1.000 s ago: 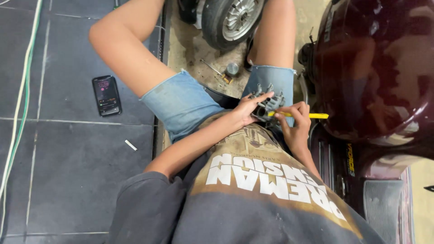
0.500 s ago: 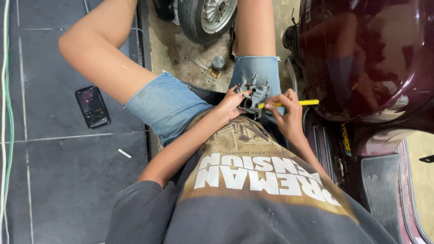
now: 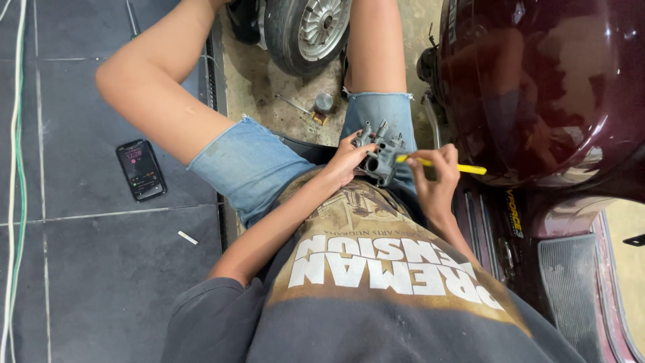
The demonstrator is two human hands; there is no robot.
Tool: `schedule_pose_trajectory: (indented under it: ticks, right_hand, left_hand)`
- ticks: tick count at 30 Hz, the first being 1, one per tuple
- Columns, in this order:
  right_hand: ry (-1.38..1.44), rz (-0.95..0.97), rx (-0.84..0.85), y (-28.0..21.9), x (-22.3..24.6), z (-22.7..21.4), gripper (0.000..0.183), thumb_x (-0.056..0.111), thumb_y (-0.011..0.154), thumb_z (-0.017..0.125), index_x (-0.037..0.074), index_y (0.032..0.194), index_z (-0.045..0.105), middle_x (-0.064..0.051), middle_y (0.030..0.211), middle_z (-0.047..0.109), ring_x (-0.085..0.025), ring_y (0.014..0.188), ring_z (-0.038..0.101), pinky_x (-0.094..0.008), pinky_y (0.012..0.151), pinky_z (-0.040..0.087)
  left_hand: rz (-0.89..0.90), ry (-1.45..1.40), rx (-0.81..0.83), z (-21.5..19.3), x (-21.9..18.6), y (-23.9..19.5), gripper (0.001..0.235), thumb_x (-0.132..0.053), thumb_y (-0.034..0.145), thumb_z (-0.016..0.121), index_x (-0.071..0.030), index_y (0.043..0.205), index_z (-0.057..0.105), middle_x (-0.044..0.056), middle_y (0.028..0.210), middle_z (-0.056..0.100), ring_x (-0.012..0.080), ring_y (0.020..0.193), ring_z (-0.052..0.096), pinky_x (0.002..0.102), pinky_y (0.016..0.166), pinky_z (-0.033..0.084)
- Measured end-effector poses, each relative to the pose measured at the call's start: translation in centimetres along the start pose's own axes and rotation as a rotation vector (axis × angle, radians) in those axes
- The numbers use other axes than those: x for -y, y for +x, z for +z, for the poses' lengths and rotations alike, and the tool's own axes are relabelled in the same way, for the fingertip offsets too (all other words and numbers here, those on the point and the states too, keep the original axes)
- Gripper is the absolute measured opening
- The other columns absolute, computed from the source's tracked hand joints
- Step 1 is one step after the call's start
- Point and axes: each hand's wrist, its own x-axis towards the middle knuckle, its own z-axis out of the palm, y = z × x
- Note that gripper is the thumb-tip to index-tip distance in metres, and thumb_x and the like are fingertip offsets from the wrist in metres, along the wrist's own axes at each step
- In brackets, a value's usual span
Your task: Repairing a motorcycle carburetor using a small hand tool while sitting on the floor
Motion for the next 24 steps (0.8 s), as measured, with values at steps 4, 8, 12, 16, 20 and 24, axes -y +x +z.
schedule_pose_trajectory:
  ticks: [4, 8, 12, 16, 20, 24]
  right_hand:
    - [0.031, -0.104, 0.131, 0.6, -1.4, 0.4, 0.009, 0.012, 0.096, 0.076, 0.010, 0.102, 0.071, -0.005, 0.083, 0.036, -0.030, 0.081, 0.047, -0.039, 0.083, 0.040]
    - [-0.032, -0.107, 0.114, 1.8, -2.3, 0.3, 0.008, 0.011, 0.093, 0.077, 0.012, 0.098, 0.070, -0.006, 0.087, 0.039, -0.030, 0.087, 0.047, -0.041, 0.090, 0.041]
    - [0.000, -0.139, 0.197, 0.9, -2.5, 0.5, 0.005, 0.018, 0.093, 0.074, 0.017, 0.096, 0.071, -0.007, 0.088, 0.044, -0.030, 0.086, 0.046, -0.039, 0.089, 0.042]
    - [0.107, -0.137, 0.402, 1.1, -1.7, -0.6, 0.007, 0.021, 0.085, 0.080, 0.019, 0.089, 0.075, -0.006, 0.084, 0.051, -0.028, 0.083, 0.050, -0.039, 0.085, 0.043]
    - [0.008, -0.126, 0.303, 3.5, -2.1, -0.8, 0.003, 0.021, 0.089, 0.077, 0.020, 0.091, 0.075, -0.004, 0.086, 0.049, -0.027, 0.084, 0.049, -0.040, 0.086, 0.044]
    - [-0.045, -0.111, 0.234, 4.6, -3.8, -0.6, 0.005, 0.020, 0.092, 0.074, 0.021, 0.096, 0.074, -0.005, 0.089, 0.050, -0.027, 0.087, 0.050, -0.040, 0.088, 0.044]
  left_hand:
    - [0.017, 0.006, 0.019, -0.6, 0.7, 0.7, 0.044, -0.005, 0.077, 0.079, -0.009, 0.120, 0.070, 0.022, 0.107, 0.069, 0.0422, 0.094, 0.070, 0.060, 0.064, 0.061]
    - [0.025, 0.170, 0.036, 0.0, -0.9, -0.2, 0.058, -0.016, 0.081, 0.080, -0.008, 0.136, 0.061, 0.023, 0.120, 0.064, 0.0429, 0.097, 0.069, 0.060, 0.064, 0.062]
    - [0.061, 0.195, 0.046, -2.0, 1.9, 3.5, 0.058, -0.016, 0.081, 0.079, -0.007, 0.136, 0.062, 0.023, 0.119, 0.063, 0.0418, 0.097, 0.068, 0.055, 0.062, 0.063]
    - [0.133, 0.200, 0.022, -1.1, 0.7, 1.7, 0.052, -0.012, 0.077, 0.082, -0.006, 0.127, 0.069, 0.022, 0.112, 0.067, 0.0343, 0.096, 0.066, 0.048, 0.069, 0.063]
    - [-0.013, 0.169, 0.046, -0.5, -0.9, 0.4, 0.058, -0.018, 0.081, 0.079, -0.012, 0.137, 0.063, 0.020, 0.124, 0.062, 0.0470, 0.102, 0.067, 0.063, 0.069, 0.061]
    - [-0.039, 0.153, 0.046, -1.0, -0.8, 0.5, 0.051, -0.017, 0.082, 0.078, -0.013, 0.132, 0.067, 0.020, 0.124, 0.062, 0.0480, 0.104, 0.067, 0.064, 0.069, 0.061]
